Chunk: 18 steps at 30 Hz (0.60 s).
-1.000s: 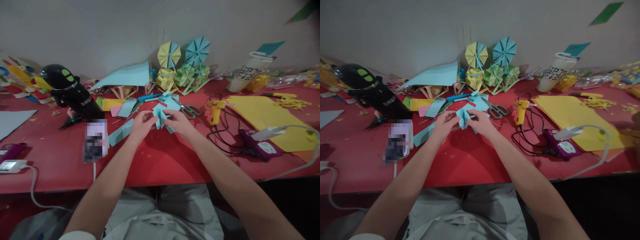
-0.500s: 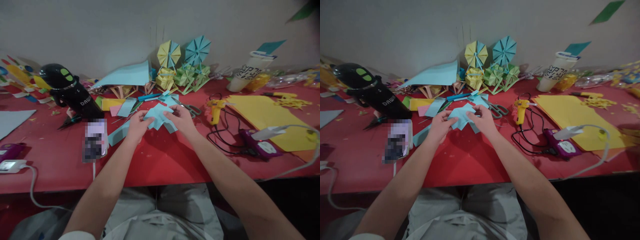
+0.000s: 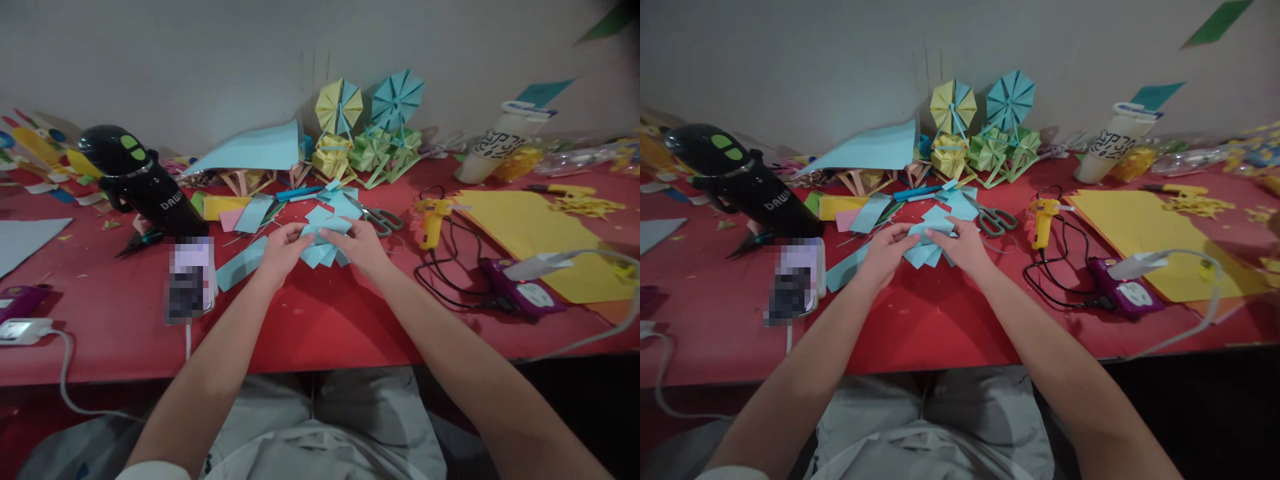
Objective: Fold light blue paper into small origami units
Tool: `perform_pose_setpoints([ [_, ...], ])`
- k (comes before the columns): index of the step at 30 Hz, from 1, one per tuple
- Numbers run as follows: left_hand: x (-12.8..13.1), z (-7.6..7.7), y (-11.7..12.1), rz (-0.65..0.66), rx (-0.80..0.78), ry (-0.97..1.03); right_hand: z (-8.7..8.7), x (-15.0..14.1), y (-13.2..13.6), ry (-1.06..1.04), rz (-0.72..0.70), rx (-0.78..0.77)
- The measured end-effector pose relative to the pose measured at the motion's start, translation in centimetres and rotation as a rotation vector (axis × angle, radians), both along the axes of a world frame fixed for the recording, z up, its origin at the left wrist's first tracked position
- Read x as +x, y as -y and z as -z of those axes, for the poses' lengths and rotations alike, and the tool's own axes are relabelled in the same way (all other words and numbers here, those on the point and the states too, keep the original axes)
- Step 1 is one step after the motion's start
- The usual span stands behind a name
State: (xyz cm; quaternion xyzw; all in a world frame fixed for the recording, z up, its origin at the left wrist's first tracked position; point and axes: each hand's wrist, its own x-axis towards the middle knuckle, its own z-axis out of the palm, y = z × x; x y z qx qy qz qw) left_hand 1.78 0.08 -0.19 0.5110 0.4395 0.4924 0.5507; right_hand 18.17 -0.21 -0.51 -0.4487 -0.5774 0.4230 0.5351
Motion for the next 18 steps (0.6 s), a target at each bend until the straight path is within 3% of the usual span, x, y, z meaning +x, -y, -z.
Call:
perform_pose_setpoints([
  [3,0.1,0.1,-0.2,-0.047,-0.028,0.022,-0.1,-0.1,0.1,0.062,-0.003,0.076],
  [10,-0.2,-0.6,-0.1,-0.079,-0.259,0.141,-0.3,-0.2,0.4,0.109,-0.025,0.134],
  [18,-0.3,-0.9,0.2,-0.060,-0.268,0.153,-0.4,0.0,0.5,0.130,-0.036,0.137],
])
